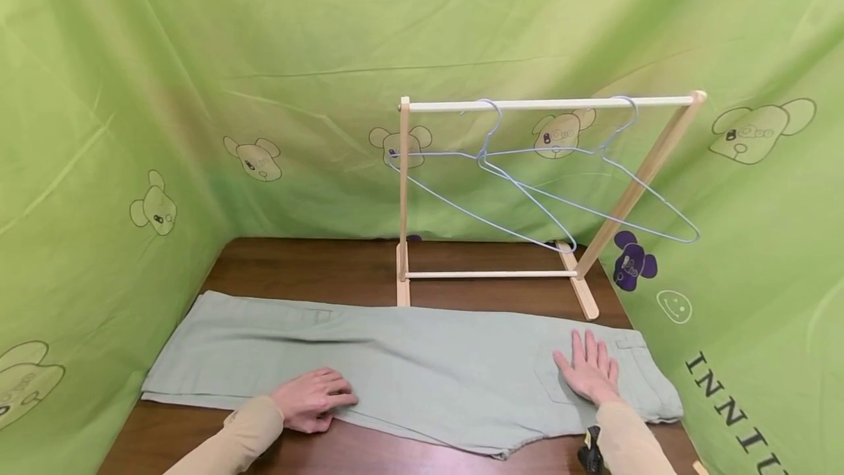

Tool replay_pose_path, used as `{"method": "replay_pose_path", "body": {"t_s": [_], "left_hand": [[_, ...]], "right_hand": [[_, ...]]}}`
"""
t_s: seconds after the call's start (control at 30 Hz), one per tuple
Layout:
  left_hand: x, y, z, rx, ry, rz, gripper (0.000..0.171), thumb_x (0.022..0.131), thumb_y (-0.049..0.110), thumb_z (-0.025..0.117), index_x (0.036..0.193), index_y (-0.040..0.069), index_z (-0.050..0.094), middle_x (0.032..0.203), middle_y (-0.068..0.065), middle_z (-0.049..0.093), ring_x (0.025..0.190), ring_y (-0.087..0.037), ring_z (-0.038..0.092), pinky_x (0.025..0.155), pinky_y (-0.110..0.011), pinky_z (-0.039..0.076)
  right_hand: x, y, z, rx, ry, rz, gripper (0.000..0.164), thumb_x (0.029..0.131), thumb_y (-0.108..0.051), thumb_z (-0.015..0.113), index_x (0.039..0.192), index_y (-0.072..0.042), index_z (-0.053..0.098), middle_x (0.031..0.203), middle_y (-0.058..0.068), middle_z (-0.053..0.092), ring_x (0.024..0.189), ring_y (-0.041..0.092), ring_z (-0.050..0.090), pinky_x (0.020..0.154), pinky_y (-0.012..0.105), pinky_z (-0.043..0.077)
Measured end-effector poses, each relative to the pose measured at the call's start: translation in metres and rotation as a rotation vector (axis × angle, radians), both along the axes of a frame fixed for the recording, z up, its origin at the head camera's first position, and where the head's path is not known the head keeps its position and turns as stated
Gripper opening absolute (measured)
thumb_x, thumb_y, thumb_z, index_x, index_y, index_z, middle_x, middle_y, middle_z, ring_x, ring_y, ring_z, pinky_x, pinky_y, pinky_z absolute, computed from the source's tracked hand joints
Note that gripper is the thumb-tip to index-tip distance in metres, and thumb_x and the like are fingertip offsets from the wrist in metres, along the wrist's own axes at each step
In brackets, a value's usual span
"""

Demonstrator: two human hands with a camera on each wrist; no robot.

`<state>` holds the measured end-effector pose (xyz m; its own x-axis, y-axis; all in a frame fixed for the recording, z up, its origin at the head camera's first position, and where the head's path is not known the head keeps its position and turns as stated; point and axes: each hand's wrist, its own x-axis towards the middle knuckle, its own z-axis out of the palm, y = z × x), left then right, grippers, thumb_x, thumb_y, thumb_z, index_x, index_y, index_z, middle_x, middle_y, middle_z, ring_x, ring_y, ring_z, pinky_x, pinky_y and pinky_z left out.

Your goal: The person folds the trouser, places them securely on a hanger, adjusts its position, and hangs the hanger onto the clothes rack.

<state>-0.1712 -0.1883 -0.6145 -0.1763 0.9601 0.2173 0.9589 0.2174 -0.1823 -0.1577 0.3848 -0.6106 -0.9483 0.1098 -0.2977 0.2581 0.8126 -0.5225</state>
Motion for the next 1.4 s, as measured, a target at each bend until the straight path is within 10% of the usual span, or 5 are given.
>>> {"method": "replay_pose_path", "body": {"t_s": [0.23, 0.67, 1.0, 1.4], "left_hand": [[-0.003, 0.003, -0.003, -0.063, -0.013, 0.045, 0.067, 0.073, 0.013, 0.077, 0.136, 0.02, 0.054, 0.119, 0.004, 0.06, 0.104, -0.012, 0.06, 0.089, -0.026, 0.053], [0.001, 0.02, -0.009, -0.038, 0.139, 0.151, 0.026, 0.086, 0.024, 0.068, 0.106, 0.032, 0.055, 0.105, 0.01, 0.056, 0.085, -0.01, 0.055, 0.073, -0.025, 0.048], [-0.005, 0.019, -0.009, 0.004, 0.109, 0.101, 0.028, 0.08, 0.028, 0.075, 0.104, 0.03, 0.061, 0.099, 0.008, 0.056, 0.084, -0.009, 0.057, 0.073, -0.026, 0.049], [-0.005, 0.024, -0.001, -0.034, 0.048, 0.149, 0.042, 0.083, 0.023, 0.072, 0.122, 0.025, 0.056, 0.089, 0.011, 0.061, 0.071, -0.007, 0.059, 0.05, -0.017, 0.038]], "right_hand": [[-0.002, 0.011, -0.016, 0.012, 0.027, 0.003, 0.11, 0.092, -0.08, 0.03, 0.158, 0.003, 0.0, 0.162, 0.032, -0.017, 0.146, 0.059, -0.018, 0.111, 0.075, -0.018], [0.002, 0.002, -0.003, -0.025, 0.017, 0.0, 0.101, 0.097, -0.07, 0.036, 0.158, 0.003, 0.001, 0.162, 0.032, -0.017, 0.147, 0.058, -0.019, 0.112, 0.073, -0.02], [-0.007, 0.014, -0.022, -0.002, 0.011, 0.005, 0.12, 0.086, -0.088, 0.027, 0.158, 0.004, 0.0, 0.162, 0.032, -0.017, 0.146, 0.059, -0.019, 0.111, 0.074, -0.019], [-0.006, 0.009, -0.015, -0.004, 0.0, 0.006, 0.105, 0.095, -0.074, 0.033, 0.158, 0.003, 0.0, 0.162, 0.032, -0.017, 0.147, 0.058, -0.019, 0.112, 0.073, -0.019]]}}
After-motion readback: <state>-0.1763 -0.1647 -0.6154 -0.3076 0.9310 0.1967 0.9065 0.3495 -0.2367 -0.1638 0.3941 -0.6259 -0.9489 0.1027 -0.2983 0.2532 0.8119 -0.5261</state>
